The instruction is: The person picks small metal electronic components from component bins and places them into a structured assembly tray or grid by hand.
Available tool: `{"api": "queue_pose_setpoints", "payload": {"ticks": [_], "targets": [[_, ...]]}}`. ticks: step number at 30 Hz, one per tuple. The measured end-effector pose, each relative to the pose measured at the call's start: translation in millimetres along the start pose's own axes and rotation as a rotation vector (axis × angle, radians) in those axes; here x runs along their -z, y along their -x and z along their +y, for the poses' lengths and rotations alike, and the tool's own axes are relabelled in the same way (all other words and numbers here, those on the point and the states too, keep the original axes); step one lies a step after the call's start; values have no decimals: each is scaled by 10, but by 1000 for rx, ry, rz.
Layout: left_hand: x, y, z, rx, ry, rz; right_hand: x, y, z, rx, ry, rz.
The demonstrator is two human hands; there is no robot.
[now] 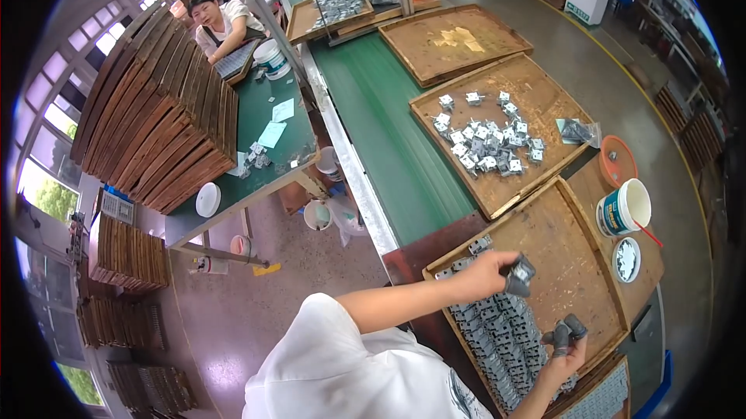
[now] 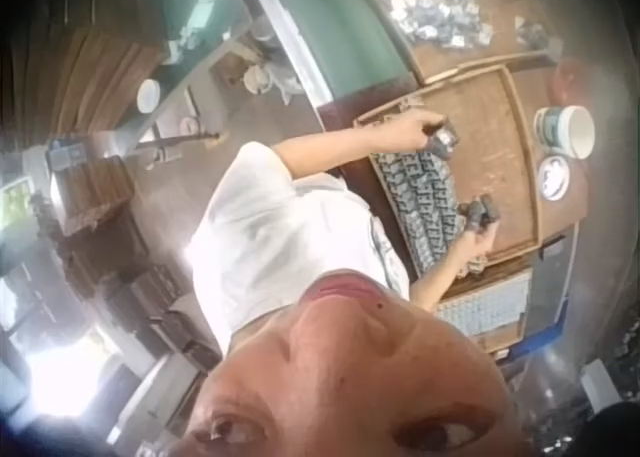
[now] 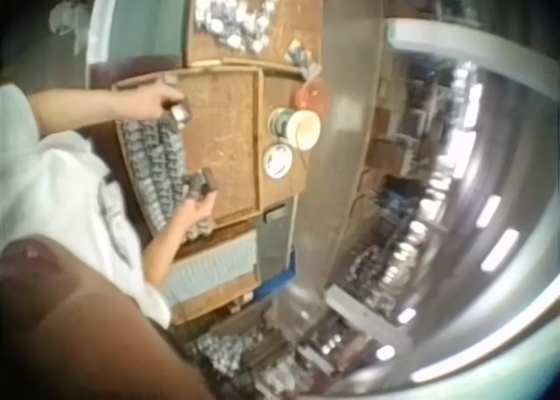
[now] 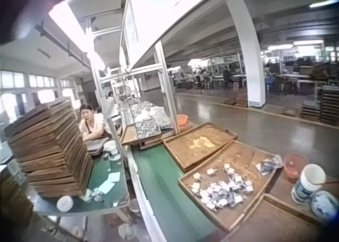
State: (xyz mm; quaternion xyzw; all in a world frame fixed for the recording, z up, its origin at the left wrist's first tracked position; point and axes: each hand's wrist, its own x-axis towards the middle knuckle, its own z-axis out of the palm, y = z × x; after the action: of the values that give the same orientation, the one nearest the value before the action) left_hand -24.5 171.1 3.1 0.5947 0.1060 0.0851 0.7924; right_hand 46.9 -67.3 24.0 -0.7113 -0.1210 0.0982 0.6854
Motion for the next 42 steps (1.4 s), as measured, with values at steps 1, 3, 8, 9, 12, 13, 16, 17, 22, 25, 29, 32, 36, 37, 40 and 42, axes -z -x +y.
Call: {"api": "queue_pose_setpoints", "payload": {"ticks": [1,3,8,9,12,13,16,17,22,25,29,32,36,37,40,42], "targets": [[-64,53,-51,-8,17,-47,-23,21,-15,-8,-10,2],[-183,137,-108,8,88,-159,-28,57,-14,-23,-17,-3],[-338,271,-189,-7,71,-245,-33,225,42,-3,-122,-20],[-364,300,-158,-39,19,-244,-33,286,-42,-94,-73,-110],[-423,345,-28,-45,-43,-269,41,368,-42,-103,130,-193],[-428,350,19,-60,-124,-286,85,397,-10,-19,282,-187],[-444,373,95,-91,-220,-335,92,428,-89,51,422,-186],[-455,380,77,-91,-221,-335,88,436,-125,42,406,-197],[-488,396,87,-96,-183,-468,111,493,-146,235,658,-217],[-526,424,-57,-186,-314,-492,155,526,-114,339,763,-195],[-585,470,-134,-274,-377,-432,150,561,-105,389,806,-161],[-597,441,-85,-223,-317,-465,153,556,-163,354,776,-158],[-617,439,-91,-225,-333,-447,214,567,-182,299,772,-172],[-620,436,-82,-203,-332,-451,220,569,-164,316,779,-166],[-680,469,-194,-248,-350,-424,196,574,-135,356,818,-155],[-772,521,-267,-295,-437,-357,174,590,-72,374,851,-145]]}}
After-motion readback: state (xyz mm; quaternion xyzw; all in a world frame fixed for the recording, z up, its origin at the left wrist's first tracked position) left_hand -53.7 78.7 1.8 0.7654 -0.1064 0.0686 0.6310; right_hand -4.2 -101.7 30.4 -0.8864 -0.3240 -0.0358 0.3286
